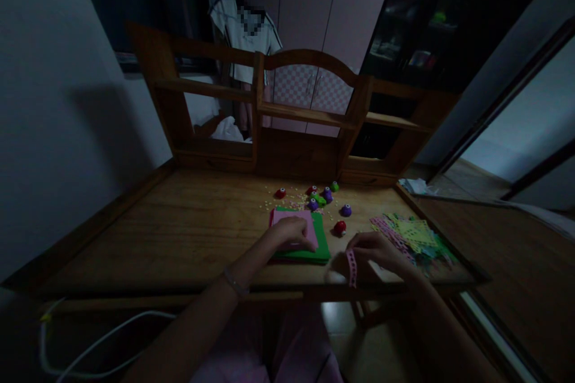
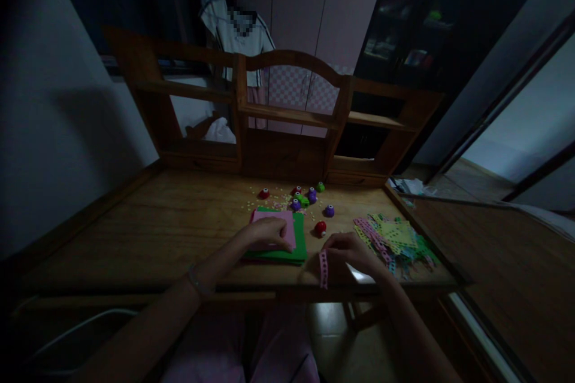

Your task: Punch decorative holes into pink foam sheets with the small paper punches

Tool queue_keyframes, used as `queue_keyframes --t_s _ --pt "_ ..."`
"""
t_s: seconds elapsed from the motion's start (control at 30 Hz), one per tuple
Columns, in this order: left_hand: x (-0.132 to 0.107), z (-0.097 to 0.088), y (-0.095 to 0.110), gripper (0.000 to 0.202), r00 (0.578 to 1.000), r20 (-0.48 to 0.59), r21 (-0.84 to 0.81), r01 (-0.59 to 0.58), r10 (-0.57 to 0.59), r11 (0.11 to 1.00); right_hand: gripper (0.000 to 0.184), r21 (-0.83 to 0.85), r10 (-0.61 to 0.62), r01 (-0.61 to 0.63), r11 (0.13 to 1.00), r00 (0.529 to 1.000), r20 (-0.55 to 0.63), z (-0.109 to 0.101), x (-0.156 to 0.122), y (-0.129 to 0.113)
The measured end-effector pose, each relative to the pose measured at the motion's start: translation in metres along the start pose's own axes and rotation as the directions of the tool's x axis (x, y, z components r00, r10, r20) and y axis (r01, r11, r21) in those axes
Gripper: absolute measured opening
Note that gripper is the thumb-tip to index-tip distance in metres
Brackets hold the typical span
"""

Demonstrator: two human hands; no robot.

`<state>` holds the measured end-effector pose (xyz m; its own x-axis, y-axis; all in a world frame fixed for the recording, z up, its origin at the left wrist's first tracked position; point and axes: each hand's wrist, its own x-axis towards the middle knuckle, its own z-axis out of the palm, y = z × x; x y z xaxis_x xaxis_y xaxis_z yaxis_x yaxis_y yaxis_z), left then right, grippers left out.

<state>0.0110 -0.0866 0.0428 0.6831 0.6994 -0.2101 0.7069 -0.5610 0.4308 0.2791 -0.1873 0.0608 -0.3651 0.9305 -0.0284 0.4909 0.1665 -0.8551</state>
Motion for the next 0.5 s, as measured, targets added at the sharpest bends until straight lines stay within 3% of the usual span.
queue_keyframes --t_s 0.1,0.23,0.3,0.4,0.5 --pt "-0.008 0.001 0.005 0.064 0.999 -0.029 0.045 -0.015 0.016 0.999 0.036 0.086 0.121 -0.103 0.991 0.962 -0.245 -0.019 -0.024 0.015" --pt "-0.017 0.012 0.007 0.061 0.989 -0.134 0.097 -0.040 0.053 0.994 0.042 0.172 0.274 -0.215 0.961 0.800 -0.534 -0.046 -0.055 0.033" --pt "-0.024 0.023 0.009 0.055 0.965 -0.242 0.156 -0.068 0.105 0.985 0.046 0.136 0.306 -0.283 0.949 0.735 -0.605 -0.055 -0.068 0.039" --pt "-0.033 0.039 0.017 0.045 0.899 -0.417 0.281 -0.012 0.133 0.960 0.052 0.054 0.311 -0.377 0.924 0.663 -0.681 -0.061 -0.079 0.043" --pt "-0.037 0.050 0.027 0.035 0.876 -0.444 0.417 0.015 0.189 0.909 0.057 -0.022 0.274 -0.428 0.904 0.615 -0.739 -0.058 -0.081 0.043"
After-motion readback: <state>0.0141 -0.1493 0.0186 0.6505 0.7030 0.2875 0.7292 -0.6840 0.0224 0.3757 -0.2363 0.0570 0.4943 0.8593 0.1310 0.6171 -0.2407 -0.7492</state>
